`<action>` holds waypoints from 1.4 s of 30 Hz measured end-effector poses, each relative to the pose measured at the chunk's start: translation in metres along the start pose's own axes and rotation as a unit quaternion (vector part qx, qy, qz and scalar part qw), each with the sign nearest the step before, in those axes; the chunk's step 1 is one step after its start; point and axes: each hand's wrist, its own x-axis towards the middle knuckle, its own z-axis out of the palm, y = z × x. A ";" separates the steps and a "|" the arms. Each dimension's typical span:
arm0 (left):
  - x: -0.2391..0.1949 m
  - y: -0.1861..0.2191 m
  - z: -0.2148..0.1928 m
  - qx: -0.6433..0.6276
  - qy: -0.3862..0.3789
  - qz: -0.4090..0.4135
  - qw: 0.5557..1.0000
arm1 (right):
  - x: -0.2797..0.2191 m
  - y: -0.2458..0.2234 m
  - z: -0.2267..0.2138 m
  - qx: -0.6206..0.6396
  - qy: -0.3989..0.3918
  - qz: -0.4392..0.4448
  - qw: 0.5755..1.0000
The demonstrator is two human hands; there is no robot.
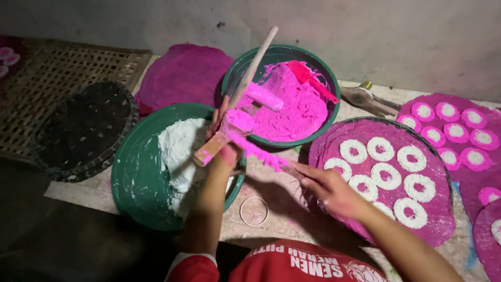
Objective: The person uses a wooden mold and a small hammer to press white and pink dough into ring shapes on a pink tray. They repeatedly fill the mold with white dough, then add pink dough, and tap the mold to release the formed rings onto the tray.
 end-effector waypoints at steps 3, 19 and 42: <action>0.003 0.018 0.003 0.127 0.021 0.061 0.990 | 0.006 0.020 -0.021 0.137 0.076 -0.209 0.965; 0.027 -0.038 0.042 -0.387 -0.029 0.028 0.921 | 0.046 0.064 0.014 0.246 0.038 0.024 0.968; -0.094 0.146 0.002 -0.497 -0.477 -0.073 0.721 | -0.040 0.000 -0.071 0.610 0.044 -0.320 0.723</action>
